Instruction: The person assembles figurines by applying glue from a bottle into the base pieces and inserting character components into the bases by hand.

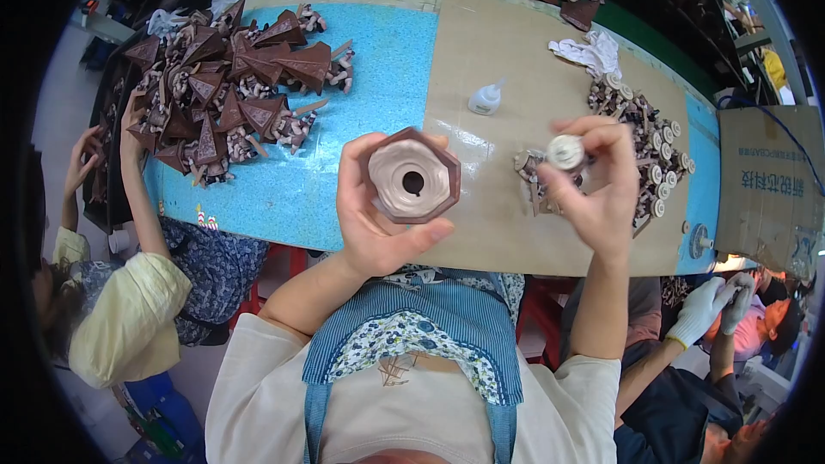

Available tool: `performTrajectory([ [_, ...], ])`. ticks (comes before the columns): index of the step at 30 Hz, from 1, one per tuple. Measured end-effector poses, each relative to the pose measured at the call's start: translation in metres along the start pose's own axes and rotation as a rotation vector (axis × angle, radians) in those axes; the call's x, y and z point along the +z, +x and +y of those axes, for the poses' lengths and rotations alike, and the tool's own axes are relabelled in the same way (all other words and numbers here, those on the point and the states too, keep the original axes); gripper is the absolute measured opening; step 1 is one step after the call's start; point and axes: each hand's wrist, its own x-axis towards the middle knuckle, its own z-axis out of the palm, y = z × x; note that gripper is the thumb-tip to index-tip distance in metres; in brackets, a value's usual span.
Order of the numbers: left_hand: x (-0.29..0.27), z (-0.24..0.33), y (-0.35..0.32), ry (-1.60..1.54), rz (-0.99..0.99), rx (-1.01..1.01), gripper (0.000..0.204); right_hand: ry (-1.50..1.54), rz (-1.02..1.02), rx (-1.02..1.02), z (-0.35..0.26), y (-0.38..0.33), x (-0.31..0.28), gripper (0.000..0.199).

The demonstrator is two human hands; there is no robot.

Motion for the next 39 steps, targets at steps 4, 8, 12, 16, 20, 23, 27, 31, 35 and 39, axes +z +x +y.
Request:
performTrajectory([
  [4, -0.011, 0.016, -0.001, -0.153, -0.042, -0.352, 0.076, 0.316, -0.218, 0.308, -0.022, -0.02, 0.03, 0.046],
  [8, -0.009, 0.016, -0.004, 0.102, -0.113, -0.408, 0.078, 0.259, -0.404, 0.361, -0.023, -0.034, 0.039, 0.05],
  [12, -0.007, 0.021, -0.006, 0.16, -0.097, -0.504, 0.069, 0.346, -0.361, 0.424, -0.029, -0.042, 0.044, 0.056],
  [16, -0.001, 0.021, -0.014, 0.155, -0.093, -0.408, 0.064, 0.732, -0.252, 0.606, -0.03, -0.054, 0.047, 0.069],
  [20, 0.005, 0.021, -0.018, 0.224, -0.098, -0.351, 0.058, 1.028, -0.157, 0.826, -0.029, -0.07, 0.046, 0.061],
  [23, 0.007, 0.02, -0.021, 0.262, -0.098, -0.321, 0.057, 1.243, -0.127, 0.92, -0.033, -0.083, 0.047, 0.04],
  [27, 0.016, 0.012, -0.035, 0.266, 0.069, -0.34, 0.057, 0.779, -0.047, 0.707, -0.044, -0.083, 0.047, 0.038],
  [31, 0.018, 0.02, -0.024, 0.253, 0.074, -0.584, 0.065, -0.013, -0.143, -0.028, -0.027, -0.073, 0.039, 0.038],
  [35, 0.002, 0.021, -0.016, 0.191, -0.063, -0.484, 0.075, 0.488, -0.08, 0.306, -0.033, -0.07, 0.034, 0.035],
  [39, 0.0, 0.027, -0.009, 0.149, -0.127, -0.536, 0.072, 0.381, -0.212, 0.172, -0.037, -0.052, 0.021, 0.032],
])
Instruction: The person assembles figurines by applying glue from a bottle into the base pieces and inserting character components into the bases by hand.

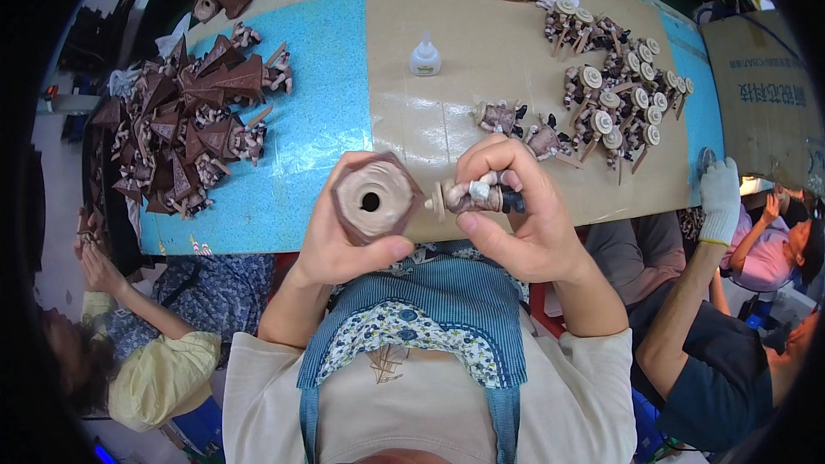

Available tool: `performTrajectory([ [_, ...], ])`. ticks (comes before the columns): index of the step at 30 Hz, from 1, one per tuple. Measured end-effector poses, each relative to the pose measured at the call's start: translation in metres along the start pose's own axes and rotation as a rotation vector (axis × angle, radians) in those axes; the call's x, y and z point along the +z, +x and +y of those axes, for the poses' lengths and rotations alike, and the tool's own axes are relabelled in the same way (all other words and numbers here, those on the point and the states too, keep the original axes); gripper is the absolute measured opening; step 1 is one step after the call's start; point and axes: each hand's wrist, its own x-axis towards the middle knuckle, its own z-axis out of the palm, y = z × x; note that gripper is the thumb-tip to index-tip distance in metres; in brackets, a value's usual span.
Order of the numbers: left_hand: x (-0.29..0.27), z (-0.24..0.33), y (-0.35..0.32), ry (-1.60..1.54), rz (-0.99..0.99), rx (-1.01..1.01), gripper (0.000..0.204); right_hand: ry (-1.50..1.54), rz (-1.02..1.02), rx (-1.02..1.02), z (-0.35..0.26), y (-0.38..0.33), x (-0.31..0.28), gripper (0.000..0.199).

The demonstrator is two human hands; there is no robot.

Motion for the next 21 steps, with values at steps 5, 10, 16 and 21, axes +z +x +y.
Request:
performTrajectory([
  [5, 0.007, -0.002, 0.005, 0.224, -0.164, 0.118, 0.067, -0.321, -0.128, -0.1, -0.024, 0.019, 0.007, 0.029],
  [10, 0.013, 0.007, 0.006, 0.244, -0.194, 0.093, 0.068, -0.681, -0.336, -0.249, -0.042, 0.036, 0.012, 0.037],
  [16, 0.015, 0.008, 0.006, 0.328, -0.205, 0.066, 0.066, -0.908, -0.544, -0.273, -0.055, 0.045, 0.015, 0.033],
  [21, 0.013, 0.009, 0.005, 0.325, -0.255, 0.043, 0.065, -0.791, -0.583, -0.287, -0.048, 0.047, 0.015, 0.032],
])
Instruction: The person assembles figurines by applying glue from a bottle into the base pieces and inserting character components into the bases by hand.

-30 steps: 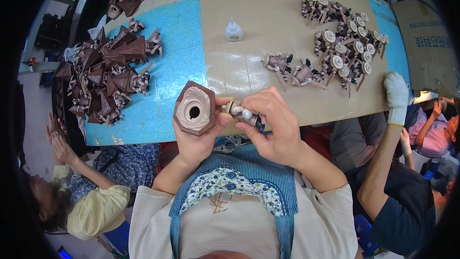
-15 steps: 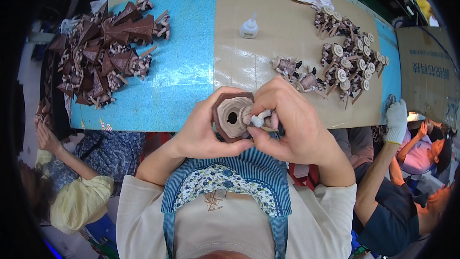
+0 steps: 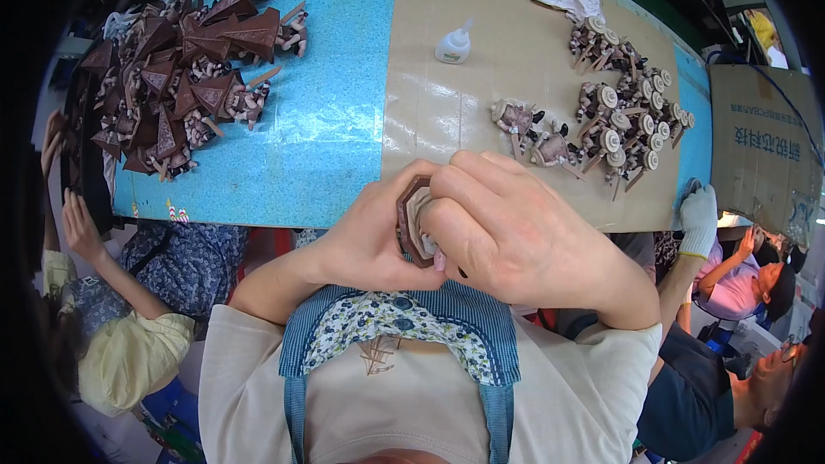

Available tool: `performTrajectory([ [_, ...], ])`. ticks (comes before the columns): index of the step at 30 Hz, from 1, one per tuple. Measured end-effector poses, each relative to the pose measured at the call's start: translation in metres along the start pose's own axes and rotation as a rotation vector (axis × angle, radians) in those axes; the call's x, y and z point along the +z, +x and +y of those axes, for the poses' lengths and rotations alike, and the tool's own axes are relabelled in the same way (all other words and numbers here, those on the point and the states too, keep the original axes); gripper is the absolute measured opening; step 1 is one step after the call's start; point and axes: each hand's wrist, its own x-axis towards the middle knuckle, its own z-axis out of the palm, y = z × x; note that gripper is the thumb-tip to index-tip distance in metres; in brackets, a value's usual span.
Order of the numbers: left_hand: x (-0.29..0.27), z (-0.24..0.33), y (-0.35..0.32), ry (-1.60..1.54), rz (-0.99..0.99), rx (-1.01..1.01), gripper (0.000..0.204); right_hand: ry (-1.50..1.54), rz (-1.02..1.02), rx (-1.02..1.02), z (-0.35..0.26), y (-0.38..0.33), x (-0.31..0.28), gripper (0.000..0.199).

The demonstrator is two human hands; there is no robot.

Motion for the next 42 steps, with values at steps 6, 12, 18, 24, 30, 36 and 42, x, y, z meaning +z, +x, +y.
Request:
performTrajectory([
  [6, 0.003, -0.011, 0.0, -0.105, -0.041, 0.029, 0.066, 0.202, 0.101, 0.008, 0.006, -0.003, 0.009, 0.033],
  [12, 0.001, -0.016, 0.004, -0.355, -0.08, 0.027, 0.071, 0.35, 0.146, 0.071, 0.023, -0.005, -0.003, 0.047],
  [18, -0.008, -0.033, 0.002, -1.135, -0.376, -0.273, 0.073, 0.276, 0.104, -0.214, 0.04, 0.004, -0.008, 0.023],
  [24, -0.053, -0.011, -0.009, -0.352, -0.036, -0.155, 0.07, 0.329, 0.411, 0.019, 0.043, 0.003, 0.013, 0.048],
  [30, -0.113, 0.047, -0.001, 1.256, 0.271, -0.205, 0.067, 0.48, 0.785, 0.676, 0.095, 0.006, 0.061, 0.063],
  [36, -0.111, 0.016, 0.0, 1.495, 0.55, -0.043, 0.065, 0.262, 0.771, 0.618, 0.122, 0.023, 0.088, 0.064],
  [42, -0.109, 0.003, -0.009, 1.445, 0.686, 0.108, 0.069, 0.309, 0.74, 0.602, 0.129, 0.024, 0.096, 0.037],
])
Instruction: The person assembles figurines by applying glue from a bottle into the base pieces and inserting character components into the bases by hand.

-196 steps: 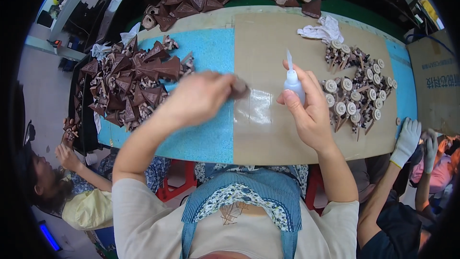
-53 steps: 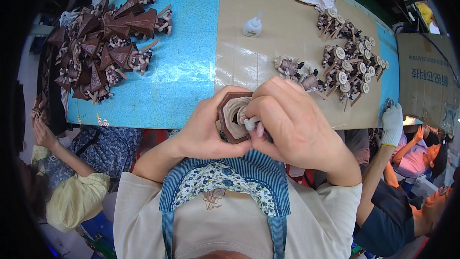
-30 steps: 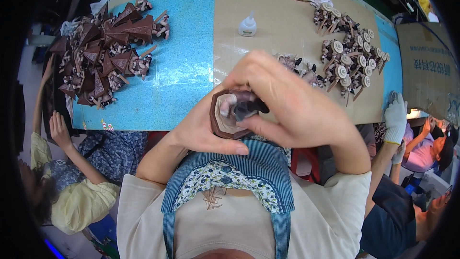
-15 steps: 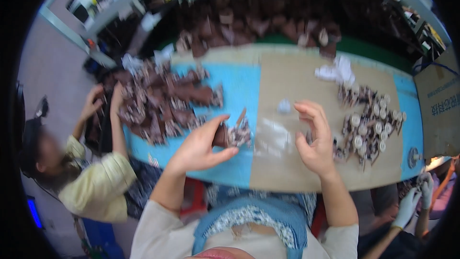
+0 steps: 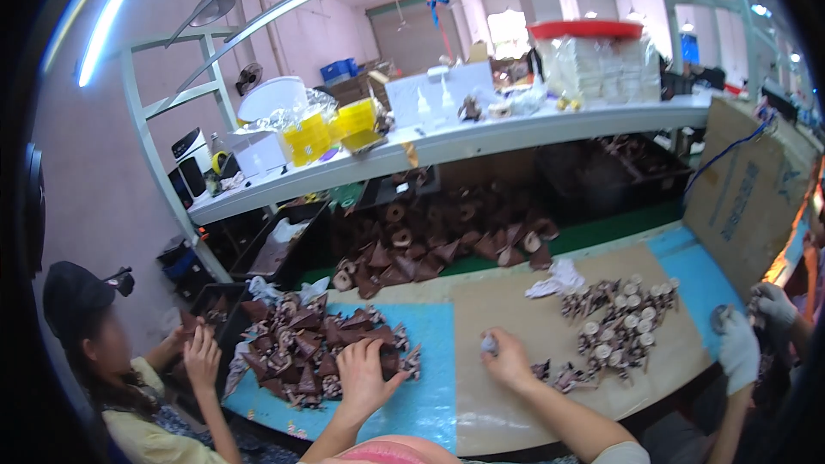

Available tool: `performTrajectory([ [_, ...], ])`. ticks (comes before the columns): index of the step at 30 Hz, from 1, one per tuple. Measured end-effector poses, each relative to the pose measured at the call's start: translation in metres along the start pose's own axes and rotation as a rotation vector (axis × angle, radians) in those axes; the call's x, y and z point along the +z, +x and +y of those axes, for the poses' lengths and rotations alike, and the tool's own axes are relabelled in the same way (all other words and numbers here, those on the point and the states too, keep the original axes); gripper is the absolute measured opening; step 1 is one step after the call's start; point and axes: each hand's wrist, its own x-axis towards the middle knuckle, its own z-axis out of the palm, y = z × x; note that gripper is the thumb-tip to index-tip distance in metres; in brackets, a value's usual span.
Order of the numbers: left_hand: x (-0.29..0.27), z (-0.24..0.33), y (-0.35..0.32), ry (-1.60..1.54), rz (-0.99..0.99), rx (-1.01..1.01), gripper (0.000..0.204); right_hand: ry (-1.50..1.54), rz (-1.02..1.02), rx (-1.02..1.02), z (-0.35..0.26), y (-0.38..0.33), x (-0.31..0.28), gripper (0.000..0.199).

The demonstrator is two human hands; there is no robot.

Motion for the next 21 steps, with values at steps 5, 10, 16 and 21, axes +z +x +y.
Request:
performTrajectory([
  [5, -0.011, 0.01, -0.015, -0.083, 0.074, -0.026, 0.068, 0.03, 0.008, 0.066, -0.014, -0.004, 0.004, 0.03],
  [10, -0.015, 0.033, -0.007, -0.311, 0.017, 0.099, 0.061, 0.12, 0.148, -0.074, -0.044, -0.027, -0.014, 0.035],
  [16, -0.017, 0.039, 0.031, -0.307, -0.164, 0.311, 0.052, 0.088, 0.09, -0.054, -0.045, -0.06, -0.02, 0.038],
  [21, 0.03, 0.024, 0.106, -0.154, -0.317, 0.312, 0.049, 0.034, 0.13, -0.206, -0.029, -0.056, -0.01, 0.036],
])
